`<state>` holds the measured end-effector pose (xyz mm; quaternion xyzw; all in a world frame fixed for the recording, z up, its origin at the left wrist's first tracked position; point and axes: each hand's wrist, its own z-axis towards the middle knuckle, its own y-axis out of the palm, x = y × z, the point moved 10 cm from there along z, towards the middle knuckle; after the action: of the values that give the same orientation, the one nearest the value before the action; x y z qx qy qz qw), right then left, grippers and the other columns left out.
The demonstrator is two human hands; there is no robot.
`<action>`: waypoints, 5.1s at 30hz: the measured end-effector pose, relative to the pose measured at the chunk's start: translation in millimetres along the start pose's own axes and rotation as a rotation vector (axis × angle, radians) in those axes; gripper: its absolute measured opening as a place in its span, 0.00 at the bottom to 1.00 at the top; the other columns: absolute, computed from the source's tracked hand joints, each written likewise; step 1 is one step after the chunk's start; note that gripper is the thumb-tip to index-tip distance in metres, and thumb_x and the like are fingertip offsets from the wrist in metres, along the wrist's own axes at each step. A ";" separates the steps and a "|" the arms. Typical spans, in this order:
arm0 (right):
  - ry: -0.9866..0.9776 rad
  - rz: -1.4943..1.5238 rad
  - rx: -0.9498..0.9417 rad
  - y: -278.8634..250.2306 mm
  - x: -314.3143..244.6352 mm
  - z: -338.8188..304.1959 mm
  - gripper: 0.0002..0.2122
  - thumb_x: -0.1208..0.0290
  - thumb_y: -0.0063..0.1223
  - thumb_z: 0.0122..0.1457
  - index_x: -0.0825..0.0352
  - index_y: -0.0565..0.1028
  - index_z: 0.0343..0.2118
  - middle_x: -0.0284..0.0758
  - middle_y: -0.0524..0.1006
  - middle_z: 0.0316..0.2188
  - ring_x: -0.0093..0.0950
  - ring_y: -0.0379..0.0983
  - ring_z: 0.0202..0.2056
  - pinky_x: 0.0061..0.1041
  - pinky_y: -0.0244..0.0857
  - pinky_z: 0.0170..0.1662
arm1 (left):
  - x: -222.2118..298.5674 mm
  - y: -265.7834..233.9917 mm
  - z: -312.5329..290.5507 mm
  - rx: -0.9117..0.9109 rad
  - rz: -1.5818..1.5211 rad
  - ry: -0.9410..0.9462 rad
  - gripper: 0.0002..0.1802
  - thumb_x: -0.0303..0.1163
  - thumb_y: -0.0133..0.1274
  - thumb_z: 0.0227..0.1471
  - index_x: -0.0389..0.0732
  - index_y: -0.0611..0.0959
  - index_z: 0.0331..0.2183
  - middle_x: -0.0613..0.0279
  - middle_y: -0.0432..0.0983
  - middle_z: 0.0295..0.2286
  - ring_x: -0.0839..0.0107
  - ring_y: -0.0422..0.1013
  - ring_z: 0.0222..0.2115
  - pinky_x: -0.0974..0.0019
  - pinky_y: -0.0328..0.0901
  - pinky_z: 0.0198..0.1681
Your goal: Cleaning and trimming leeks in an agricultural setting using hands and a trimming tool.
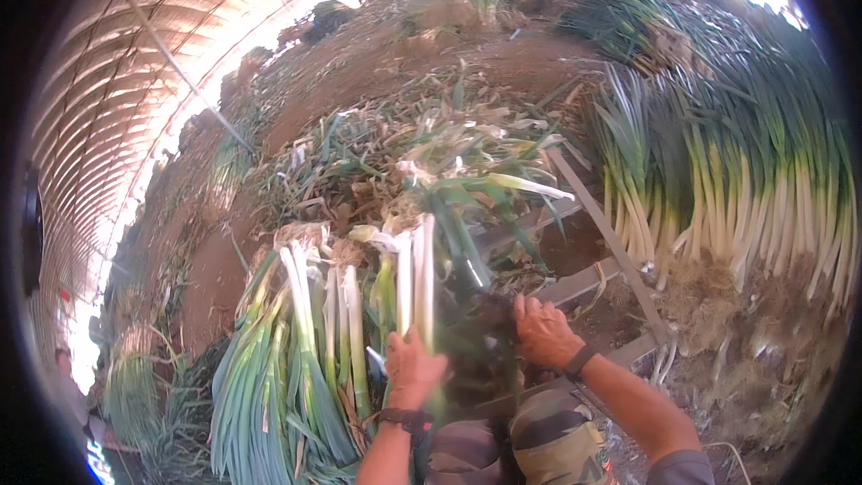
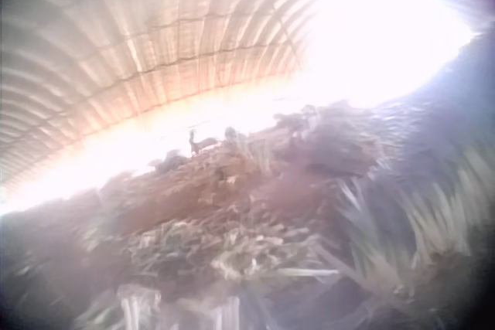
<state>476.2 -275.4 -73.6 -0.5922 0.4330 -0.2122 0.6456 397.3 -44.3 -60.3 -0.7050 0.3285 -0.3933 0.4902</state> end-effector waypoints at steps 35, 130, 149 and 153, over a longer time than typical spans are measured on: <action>-0.319 0.541 0.333 -174.5 -162.6 28.5 0.50 0.59 0.67 0.48 0.76 0.46 0.66 0.58 0.64 0.59 0.52 0.71 0.51 0.46 0.68 0.50 | -109.3 -159.6 -100.9 0.107 -0.913 0.228 0.40 0.21 0.63 0.35 0.35 0.73 0.55 0.59 0.78 0.41 0.68 0.76 0.39 0.66 0.72 0.43; -1.241 0.453 -0.341 -89.6 -419.8 -85.8 0.34 0.59 0.60 0.53 0.71 0.63 0.60 0.52 0.73 0.50 0.47 0.77 0.45 0.41 0.74 0.46 | -284.5 -280.6 -327.1 0.887 -1.014 -0.213 0.29 0.29 0.61 0.48 0.33 0.70 0.51 0.56 0.71 0.36 0.68 0.74 0.29 0.65 0.70 0.35; -1.581 0.260 -0.127 -99.5 -383.7 -220.5 0.12 0.70 0.57 0.51 0.71 0.71 0.35 0.38 0.75 0.24 0.36 0.76 0.24 0.34 0.69 0.22 | -271.2 -556.6 -402.3 1.254 0.020 -0.178 0.35 0.31 0.60 0.50 0.29 0.68 0.57 0.48 0.75 0.44 0.62 0.73 0.42 0.62 0.67 0.49; -1.326 0.231 0.420 -231.3 -366.6 -150.4 0.16 0.72 0.58 0.48 0.71 0.72 0.40 0.35 0.75 0.27 0.31 0.75 0.28 0.30 0.72 0.27 | -220.1 -520.5 -348.7 1.041 0.338 -0.218 0.35 0.29 0.59 0.47 0.36 0.70 0.57 0.40 0.77 0.43 0.51 0.77 0.41 0.55 0.69 0.47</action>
<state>213.4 -122.5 270.1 -0.4097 -0.0418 0.1841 0.8925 27.5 149.6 456.2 -0.3439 0.1466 -0.3444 0.8612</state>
